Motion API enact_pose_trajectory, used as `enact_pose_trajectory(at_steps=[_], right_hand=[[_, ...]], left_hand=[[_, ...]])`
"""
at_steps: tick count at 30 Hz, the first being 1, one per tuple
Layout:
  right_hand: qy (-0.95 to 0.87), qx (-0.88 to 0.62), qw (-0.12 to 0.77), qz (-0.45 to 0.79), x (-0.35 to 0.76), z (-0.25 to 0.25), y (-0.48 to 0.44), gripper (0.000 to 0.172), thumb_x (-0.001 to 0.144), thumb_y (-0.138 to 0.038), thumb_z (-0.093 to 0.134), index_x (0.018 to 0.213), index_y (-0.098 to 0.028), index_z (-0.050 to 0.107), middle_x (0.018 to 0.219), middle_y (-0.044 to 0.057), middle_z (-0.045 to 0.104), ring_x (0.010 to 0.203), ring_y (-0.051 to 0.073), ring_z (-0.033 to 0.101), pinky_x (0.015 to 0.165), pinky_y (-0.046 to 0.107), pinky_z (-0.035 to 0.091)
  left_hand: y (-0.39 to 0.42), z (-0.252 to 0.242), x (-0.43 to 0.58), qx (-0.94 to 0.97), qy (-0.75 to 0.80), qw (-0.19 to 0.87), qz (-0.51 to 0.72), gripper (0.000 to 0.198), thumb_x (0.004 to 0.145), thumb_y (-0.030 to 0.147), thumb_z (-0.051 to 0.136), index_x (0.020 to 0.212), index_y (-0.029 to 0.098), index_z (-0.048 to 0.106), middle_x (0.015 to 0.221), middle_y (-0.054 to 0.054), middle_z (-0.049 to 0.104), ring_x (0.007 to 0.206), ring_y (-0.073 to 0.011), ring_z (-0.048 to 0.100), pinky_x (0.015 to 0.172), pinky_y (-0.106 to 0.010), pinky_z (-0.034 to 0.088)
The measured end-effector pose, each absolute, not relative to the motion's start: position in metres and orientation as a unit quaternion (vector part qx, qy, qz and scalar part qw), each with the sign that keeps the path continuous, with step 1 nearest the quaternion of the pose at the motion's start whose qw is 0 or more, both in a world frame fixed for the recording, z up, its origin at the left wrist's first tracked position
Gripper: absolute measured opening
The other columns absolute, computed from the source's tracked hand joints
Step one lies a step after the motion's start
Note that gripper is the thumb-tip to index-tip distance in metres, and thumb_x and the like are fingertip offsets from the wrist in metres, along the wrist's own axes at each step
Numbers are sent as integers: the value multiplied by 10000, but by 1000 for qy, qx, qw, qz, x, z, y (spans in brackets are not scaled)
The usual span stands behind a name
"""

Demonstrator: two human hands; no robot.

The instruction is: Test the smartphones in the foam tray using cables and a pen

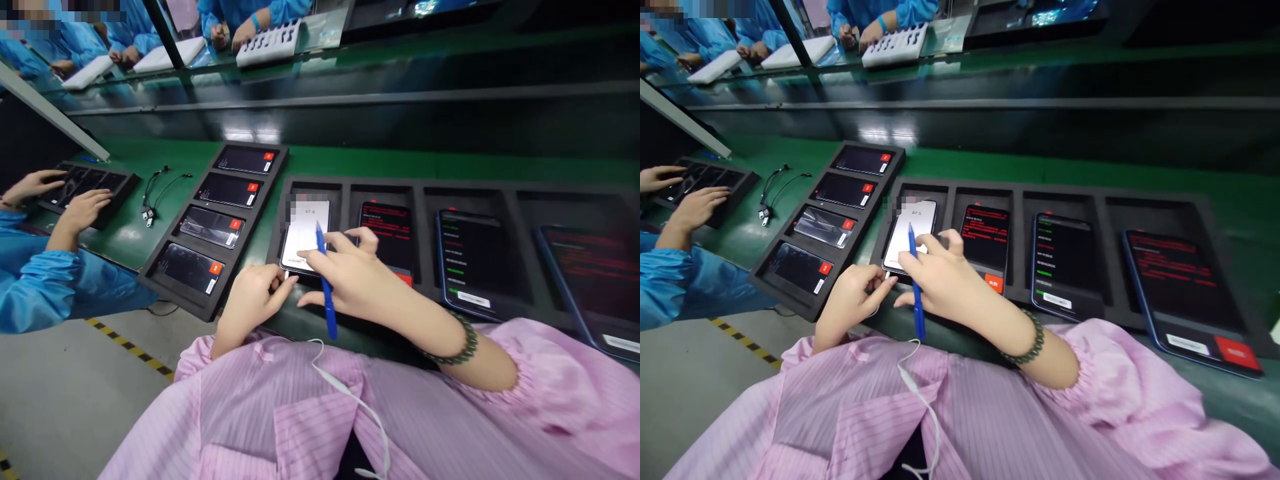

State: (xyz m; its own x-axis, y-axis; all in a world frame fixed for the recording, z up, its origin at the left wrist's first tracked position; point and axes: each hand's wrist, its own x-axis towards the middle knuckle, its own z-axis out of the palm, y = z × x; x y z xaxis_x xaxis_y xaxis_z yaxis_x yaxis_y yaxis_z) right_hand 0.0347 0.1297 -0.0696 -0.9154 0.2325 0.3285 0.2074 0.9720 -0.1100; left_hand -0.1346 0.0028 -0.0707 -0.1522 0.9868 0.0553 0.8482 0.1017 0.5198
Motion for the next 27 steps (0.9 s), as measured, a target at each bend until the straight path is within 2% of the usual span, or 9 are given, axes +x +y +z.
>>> enact_pose_trajectory(at_steps=[3,6,10,13,16,18,21,23,27], right_hand=[[-966,-147,212,20,49,-71,130,329,965,-507,592,1042,-189,628,963,87,762,1068,298,568,926,447,196],[-952,-162,258,-1,55,-74,129,154,979,-351,601,933,-206,624,999,42,771,1043,256,584,897,422,203],[-943,-164,289,-19,53,-82,128,104,970,-278,616,890,-214,631,870,0,771,981,226,590,881,408,207],[-944,-151,291,-29,52,-86,128,122,971,-275,616,869,-211,633,879,-7,771,964,217,580,878,405,209],[-938,-163,303,-43,52,-86,127,146,960,-303,642,849,-209,625,990,-5,776,973,221,558,858,400,203],[-929,-177,319,-57,51,-85,124,150,951,-303,658,846,-206,613,1014,-5,775,986,228,541,852,395,196],[-915,-205,337,-82,49,-83,119,167,952,-298,654,835,-197,592,1004,15,774,1012,248,530,859,398,186],[-910,-217,342,-91,51,-77,118,188,968,-324,627,843,-190,584,1003,40,768,1022,259,533,870,407,188],[-907,-273,315,-59,71,-54,124,295,993,-468,547,957,-176,581,1032,104,743,1048,297,548,895,434,224]], left_hand=[[2,-75,-135,641,718,129,238,279,986,331,546,746,188,561,660,1,629,610,-151,556,665,-286,391],[3,-80,-134,655,708,95,247,283,984,274,517,713,194,529,616,11,593,570,-146,521,635,-283,373],[4,-85,-132,659,707,52,251,327,980,242,472,655,205,470,556,18,521,526,-143,460,603,-288,332],[5,-86,-130,638,720,79,261,333,980,262,441,652,206,460,569,7,509,547,-148,464,604,-295,314],[4,-86,-130,583,730,193,301,355,984,334,410,662,199,471,597,0,506,562,-139,472,597,-286,306],[3,-86,-130,512,713,316,360,427,979,470,393,654,199,455,571,16,448,516,-116,418,552,-265,287],[0,-86,-129,401,615,549,400,567,859,736,468,646,214,409,489,71,326,423,-71,261,458,-233,197],[-1,-84,-123,363,542,655,381,604,779,793,552,670,216,415,443,93,320,390,-54,212,426,-223,151],[6,-84,-97,373,507,677,382,577,797,764,575,757,199,468,431,69,455,362,-54,273,404,-208,173]])
